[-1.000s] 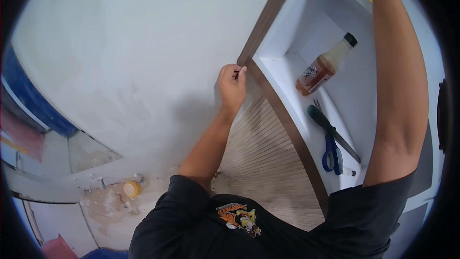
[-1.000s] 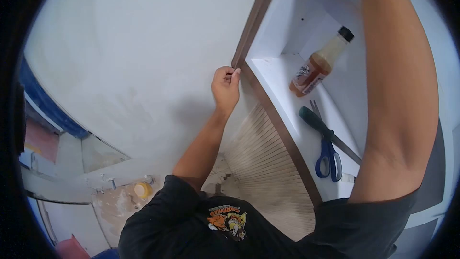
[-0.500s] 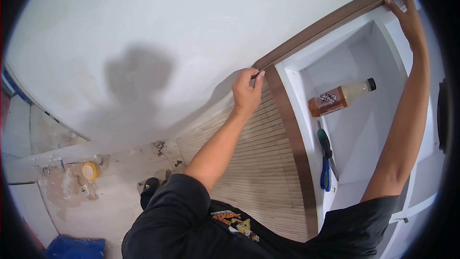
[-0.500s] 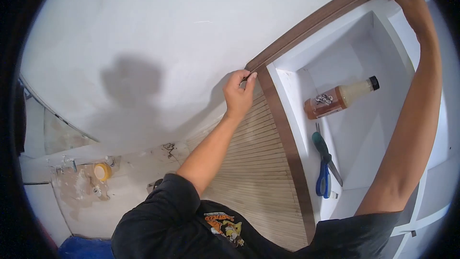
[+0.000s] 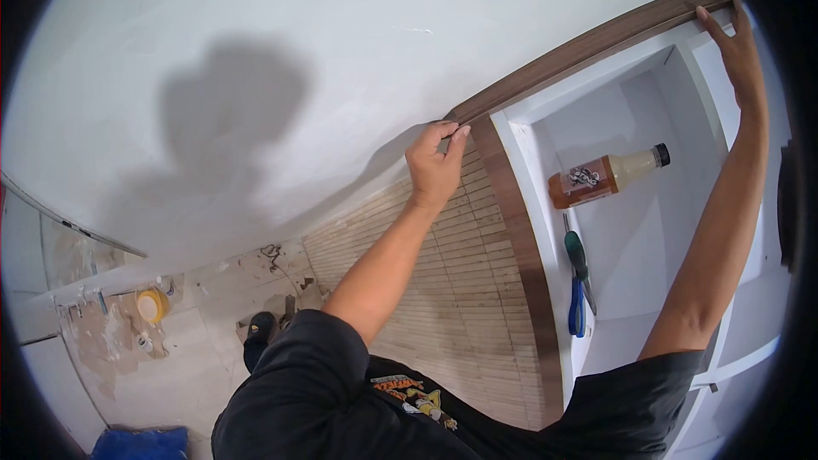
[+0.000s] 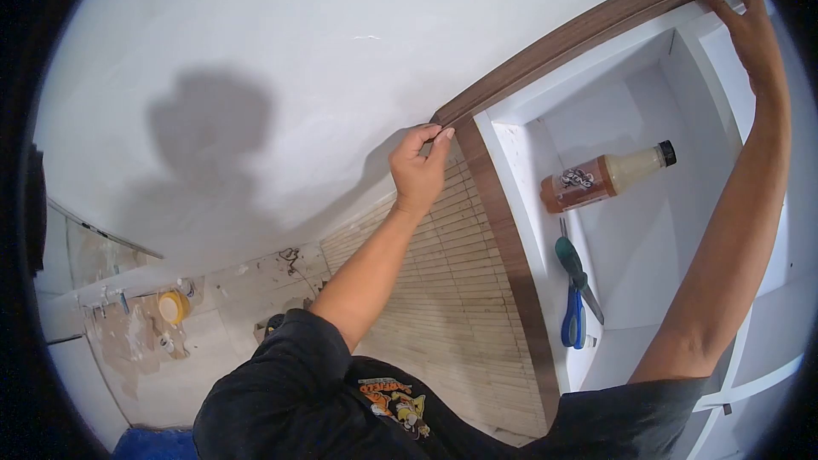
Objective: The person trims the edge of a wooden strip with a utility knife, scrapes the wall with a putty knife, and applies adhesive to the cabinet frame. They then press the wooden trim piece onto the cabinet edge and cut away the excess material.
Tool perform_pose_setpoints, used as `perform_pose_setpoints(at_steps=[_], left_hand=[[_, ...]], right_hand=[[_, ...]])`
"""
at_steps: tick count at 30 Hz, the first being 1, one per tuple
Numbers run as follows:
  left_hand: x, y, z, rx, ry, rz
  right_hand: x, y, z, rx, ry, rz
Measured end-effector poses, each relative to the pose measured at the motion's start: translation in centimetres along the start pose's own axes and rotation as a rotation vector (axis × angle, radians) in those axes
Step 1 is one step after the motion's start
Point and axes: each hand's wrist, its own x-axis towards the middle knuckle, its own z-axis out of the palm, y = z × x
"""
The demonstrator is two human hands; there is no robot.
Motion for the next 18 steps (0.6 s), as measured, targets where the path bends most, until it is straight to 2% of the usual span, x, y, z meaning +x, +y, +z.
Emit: perform_pose_setpoints(at_steps=[9,13,15,17,18], left_hand=[[0.2,0.1,-0.3,0.012,-0.056,-0.056],[0.4,0.3,-0.9,0.1,-0.112,0.025],[0.7,0.0,-1.2,0.121,-0.13,0.109],[0.9,0.4,-1.5,0.138,-0.15,0.124],[1.0,0.5,-1.6,0.147,-0.159,0.133]], right_hand=[[0.1,0.0,-0.4,0.017,-0.018,-0.03],[0.6,1.3,-0.2,0.008,-0.017,-0.065],[-0.6,-0.7,-1.4,0.037,-0.071,-0.016],[-2.6,-7.6,-4.1,0.087,-0.179,0.082],[-2.7,-9.1,-4.3,0.06,-0.176,0.137]])
